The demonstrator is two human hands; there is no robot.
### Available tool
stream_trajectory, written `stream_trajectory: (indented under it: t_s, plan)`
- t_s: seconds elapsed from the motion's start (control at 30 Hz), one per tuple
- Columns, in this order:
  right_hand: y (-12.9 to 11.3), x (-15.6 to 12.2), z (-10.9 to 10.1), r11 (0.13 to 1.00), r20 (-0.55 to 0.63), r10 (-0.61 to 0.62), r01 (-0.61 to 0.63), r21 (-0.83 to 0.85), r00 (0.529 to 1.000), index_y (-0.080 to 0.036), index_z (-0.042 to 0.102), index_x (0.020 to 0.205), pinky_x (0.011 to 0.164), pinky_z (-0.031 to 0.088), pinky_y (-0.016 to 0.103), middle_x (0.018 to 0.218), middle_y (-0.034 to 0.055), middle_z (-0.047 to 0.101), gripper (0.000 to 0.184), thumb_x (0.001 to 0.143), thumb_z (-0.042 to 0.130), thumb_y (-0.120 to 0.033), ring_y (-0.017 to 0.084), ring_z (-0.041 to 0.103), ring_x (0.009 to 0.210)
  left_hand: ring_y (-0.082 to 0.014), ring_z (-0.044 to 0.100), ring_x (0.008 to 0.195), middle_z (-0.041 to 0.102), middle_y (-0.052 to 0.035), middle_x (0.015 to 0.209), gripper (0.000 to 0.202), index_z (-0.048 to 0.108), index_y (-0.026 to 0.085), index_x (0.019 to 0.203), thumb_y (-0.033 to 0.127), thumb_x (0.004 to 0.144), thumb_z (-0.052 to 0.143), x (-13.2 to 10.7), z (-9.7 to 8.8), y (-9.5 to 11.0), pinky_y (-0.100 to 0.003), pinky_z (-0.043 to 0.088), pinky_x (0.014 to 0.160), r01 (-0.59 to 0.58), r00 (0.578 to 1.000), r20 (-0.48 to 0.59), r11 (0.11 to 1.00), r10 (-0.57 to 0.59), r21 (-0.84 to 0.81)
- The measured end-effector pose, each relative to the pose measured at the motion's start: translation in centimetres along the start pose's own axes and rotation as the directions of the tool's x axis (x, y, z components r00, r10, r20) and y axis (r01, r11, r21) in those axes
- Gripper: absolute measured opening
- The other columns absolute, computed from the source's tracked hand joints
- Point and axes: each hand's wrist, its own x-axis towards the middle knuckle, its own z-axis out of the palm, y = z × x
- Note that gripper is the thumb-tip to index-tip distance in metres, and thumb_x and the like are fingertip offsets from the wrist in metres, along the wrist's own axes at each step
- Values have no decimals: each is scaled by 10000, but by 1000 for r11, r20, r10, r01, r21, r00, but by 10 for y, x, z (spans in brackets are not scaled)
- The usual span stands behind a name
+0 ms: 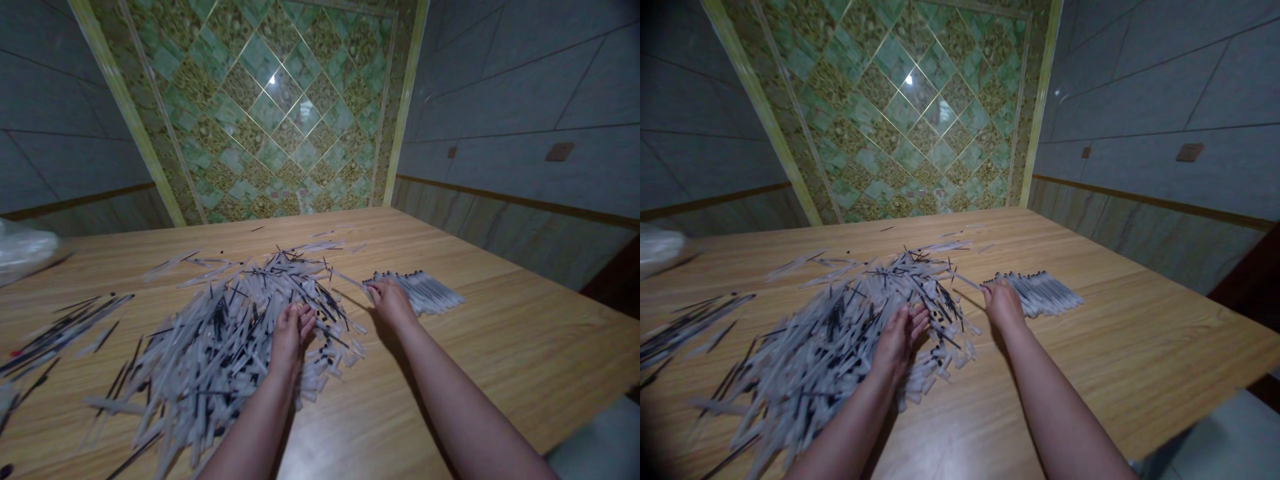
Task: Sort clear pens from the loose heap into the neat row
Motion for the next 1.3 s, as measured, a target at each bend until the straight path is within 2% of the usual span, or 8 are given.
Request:
stream_trajectory:
  t_s: [0.2,0.4,0.57,0.77,0.87,1.03,1.17,1.3]
  plan:
    - [43,-9,-12,928,-21,107,-108,-356,994,-147,690,841,760,366,326,834,146,625,313,842,397,-258,233,548,845,-136,652,743,628,-112,992,268,484,169,1008,343,805,497,2,-2,2,-257,535,633,-96,995,19,992,95,79]
    - [53,-21,-4,904,63,137,-99,-415,989,-166,674,948,730,354,360,869,148,623,261,784,482,-232,259,548,839,-128,650,715,628,-121,1006,234,501,160,989,304,806,486,3,-6,17,-242,530,589,-159,987,-4,984,160,81]
    - [21,-17,1,969,18,19,-14,-246,1000,-219,636,1033,802,335,348,923,98,614,284,796,482,-250,233,505,938,-117,639,690,630,-112,977,215,510,153,970,286,807,465,4,-9,25,-218,518,556,-195,979,-40,977,199,88]
    - [-41,-12,35,983,185,-182,173,64,966,-223,660,978,781,349,277,861,72,632,251,808,476,-221,187,530,876,-113,602,597,642,-71,841,283,536,150,988,328,780,465,2,-11,24,-210,475,457,-268,960,-6,922,280,278]
    - [-50,-11,53,983,187,-169,153,96,968,-230,667,959,770,350,268,852,68,632,240,806,483,-211,180,530,862,-150,602,617,652,-63,761,305,583,152,985,335,779,450,3,-20,32,-270,491,534,-367,912,78,713,403,597]
    - [-43,-16,67,976,104,-174,157,151,979,-220,663,963,787,343,284,881,75,630,238,824,470,-210,186,518,890,-220,579,924,660,-95,949,292,653,180,938,282,795,420,9,-44,51,-343,406,845,-424,777,307,96,550,901]
    - [-38,-20,72,967,102,-193,171,190,976,-211,657,972,789,342,300,877,77,637,236,830,468,-216,190,516,884,-258,543,951,649,-124,963,321,647,171,990,296,801,420,10,-44,48,-371,361,853,-304,801,341,-157,492,940]
    - [-36,-20,73,963,103,-197,173,206,975,-211,653,980,781,344,302,892,75,641,238,829,468,-214,187,519,885,-273,528,951,643,-133,949,370,638,189,1020,387,803,413,8,-32,36,-373,346,830,-249,834,357,-291,420,924]
